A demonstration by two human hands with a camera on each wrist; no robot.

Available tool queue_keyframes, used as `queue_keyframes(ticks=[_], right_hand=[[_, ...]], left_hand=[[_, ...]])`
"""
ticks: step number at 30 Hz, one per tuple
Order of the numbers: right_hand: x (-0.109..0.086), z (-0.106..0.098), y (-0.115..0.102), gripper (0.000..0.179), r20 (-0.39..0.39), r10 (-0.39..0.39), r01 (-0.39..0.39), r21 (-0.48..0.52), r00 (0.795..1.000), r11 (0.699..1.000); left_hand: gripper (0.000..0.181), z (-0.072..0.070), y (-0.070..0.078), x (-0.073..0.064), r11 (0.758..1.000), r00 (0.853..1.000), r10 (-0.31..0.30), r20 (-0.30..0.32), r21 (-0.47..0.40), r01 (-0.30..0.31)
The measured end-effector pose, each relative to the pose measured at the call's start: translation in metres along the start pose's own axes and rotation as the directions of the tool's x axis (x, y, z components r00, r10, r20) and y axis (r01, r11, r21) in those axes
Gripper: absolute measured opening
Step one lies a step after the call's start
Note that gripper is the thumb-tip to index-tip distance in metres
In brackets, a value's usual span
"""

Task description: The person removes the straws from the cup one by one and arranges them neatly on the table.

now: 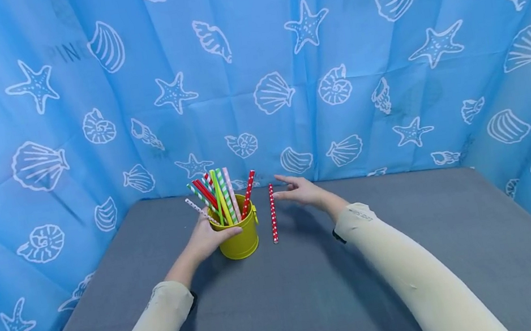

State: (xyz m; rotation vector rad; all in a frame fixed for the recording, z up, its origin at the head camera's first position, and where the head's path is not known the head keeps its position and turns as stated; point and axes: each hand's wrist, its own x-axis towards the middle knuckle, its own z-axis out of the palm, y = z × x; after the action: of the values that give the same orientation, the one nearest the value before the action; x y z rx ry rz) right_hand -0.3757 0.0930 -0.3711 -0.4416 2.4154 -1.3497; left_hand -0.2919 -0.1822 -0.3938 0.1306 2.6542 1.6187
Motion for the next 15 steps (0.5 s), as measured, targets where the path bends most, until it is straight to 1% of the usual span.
queue_keyframes(ticks=[3, 6, 10, 15], right_hand=[[-0.004, 0.003, -0.005, 0.07, -0.015, -0.01, 0.011, 0.05, 1.0, 0.999], [-0.008, 0.007, -0.012, 0.066, -0.033, -0.029, 0.033, 0.135, 0.999, 0.99], [-0.012, 0.016, -0.023, 0.062, -0.049, -0.035, 0.047, 0.264, 0.998, 0.963], [-0.011, 0.029, -0.033, 0.06, -0.05, -0.02, 0.037, 0.378, 0.999, 0.925]], left_hand=[[0.092, 0.0, -0.001, 0.0, 1.0, 1.0, 0.005, 0.003, -0.003, -0.005], [0.09, 0.0, -0.001, 0.001, 1.0, 1.0, 0.012, -0.004, 0.0, -0.012], [0.091, 0.0, -0.001, 0.001, 1.0, 1.0, 0.012, -0.015, 0.012, -0.012], [0.092, 0.001, -0.001, 0.0, 1.0, 1.0, 0.003, -0.008, 0.011, -0.003]])
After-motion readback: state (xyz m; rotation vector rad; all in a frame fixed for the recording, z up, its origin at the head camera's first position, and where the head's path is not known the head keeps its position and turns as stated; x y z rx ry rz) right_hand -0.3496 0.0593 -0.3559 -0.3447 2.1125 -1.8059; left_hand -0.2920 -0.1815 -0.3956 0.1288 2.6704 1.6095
